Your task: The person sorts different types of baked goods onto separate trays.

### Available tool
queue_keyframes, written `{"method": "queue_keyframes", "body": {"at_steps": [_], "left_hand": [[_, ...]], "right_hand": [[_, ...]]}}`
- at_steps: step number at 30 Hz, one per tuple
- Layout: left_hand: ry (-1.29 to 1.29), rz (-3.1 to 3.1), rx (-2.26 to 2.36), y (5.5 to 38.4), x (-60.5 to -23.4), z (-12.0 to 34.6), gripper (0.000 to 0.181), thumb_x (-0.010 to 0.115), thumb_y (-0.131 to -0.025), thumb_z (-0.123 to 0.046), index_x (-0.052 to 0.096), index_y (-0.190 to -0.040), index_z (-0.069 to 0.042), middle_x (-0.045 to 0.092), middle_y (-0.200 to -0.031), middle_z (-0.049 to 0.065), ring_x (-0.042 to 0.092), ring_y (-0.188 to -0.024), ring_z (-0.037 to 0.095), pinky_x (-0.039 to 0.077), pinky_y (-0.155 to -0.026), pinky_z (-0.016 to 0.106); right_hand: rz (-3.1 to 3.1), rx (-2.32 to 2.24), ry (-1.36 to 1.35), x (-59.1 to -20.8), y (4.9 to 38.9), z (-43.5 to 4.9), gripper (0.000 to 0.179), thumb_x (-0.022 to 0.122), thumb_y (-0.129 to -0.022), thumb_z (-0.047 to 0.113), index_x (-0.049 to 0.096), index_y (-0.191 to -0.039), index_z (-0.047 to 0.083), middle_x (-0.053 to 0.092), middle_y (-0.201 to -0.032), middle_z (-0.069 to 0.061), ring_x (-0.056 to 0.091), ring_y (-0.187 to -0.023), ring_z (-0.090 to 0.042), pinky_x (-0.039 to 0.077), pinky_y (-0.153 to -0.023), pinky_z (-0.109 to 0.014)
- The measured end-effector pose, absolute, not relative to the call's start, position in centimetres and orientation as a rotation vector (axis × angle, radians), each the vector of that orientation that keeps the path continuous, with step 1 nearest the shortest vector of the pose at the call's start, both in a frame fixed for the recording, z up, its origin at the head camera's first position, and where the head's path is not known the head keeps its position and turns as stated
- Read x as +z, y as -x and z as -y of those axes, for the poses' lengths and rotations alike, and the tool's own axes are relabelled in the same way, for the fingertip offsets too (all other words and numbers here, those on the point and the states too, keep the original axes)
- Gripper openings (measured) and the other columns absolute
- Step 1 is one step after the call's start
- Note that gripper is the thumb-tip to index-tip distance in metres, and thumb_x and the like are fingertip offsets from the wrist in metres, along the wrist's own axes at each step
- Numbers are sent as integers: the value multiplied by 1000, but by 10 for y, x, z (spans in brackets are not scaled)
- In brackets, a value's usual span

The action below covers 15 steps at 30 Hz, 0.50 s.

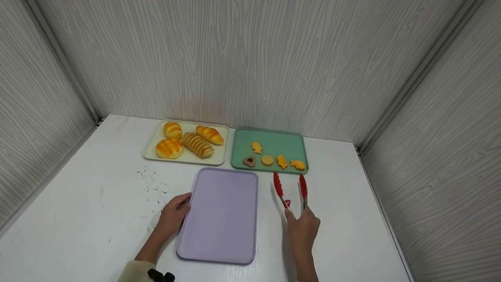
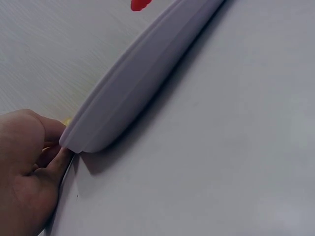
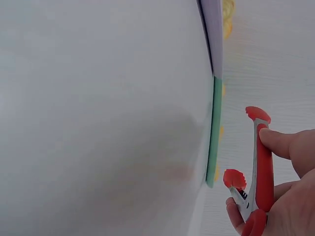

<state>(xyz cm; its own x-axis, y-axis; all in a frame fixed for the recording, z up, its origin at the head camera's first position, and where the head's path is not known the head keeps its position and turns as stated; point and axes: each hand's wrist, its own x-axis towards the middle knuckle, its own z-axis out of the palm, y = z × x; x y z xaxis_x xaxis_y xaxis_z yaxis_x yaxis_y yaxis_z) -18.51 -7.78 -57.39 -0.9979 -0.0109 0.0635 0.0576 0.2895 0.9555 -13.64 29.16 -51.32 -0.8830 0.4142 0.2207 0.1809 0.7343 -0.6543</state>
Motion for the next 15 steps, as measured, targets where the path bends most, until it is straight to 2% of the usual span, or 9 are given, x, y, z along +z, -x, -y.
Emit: {"method": "queue_keyframes", "body": {"at_steps": [5,8,12,15], "left_hand": [[37,2472,-1843,186,-576,80,41,53,-101,-10,56,-141,-1,58,-139,16,55,-132,31,47,-109,44],[38,2464,-1848,185,-577,81,41,53,-100,-8,57,-140,0,58,-139,16,55,-132,31,47,-109,44],[45,2465,-1828,185,-577,79,40,54,-100,-7,58,-139,0,59,-138,17,56,-131,32,48,-108,44],[51,2472,-1819,186,-577,78,40,54,-100,-7,58,-139,0,59,-137,16,56,-131,32,48,-108,43]], "right_hand": [[2662,907,569,-518,131,-293,32,75,-89,26,60,-85,-2,49,-62,-7,43,-59,-20,32,-52,-31],[2718,932,652,-518,131,-294,36,74,-90,28,62,-92,-6,54,-65,-10,45,-61,-21,35,-52,-31],[2781,1001,747,-518,130,-294,55,73,-90,30,58,-114,-18,65,-88,-25,57,-73,-29,46,-57,-35],[2809,1022,777,-518,129,-292,70,72,-90,32,49,-126,-23,60,-109,-35,61,-91,-38,54,-68,-44]]}}
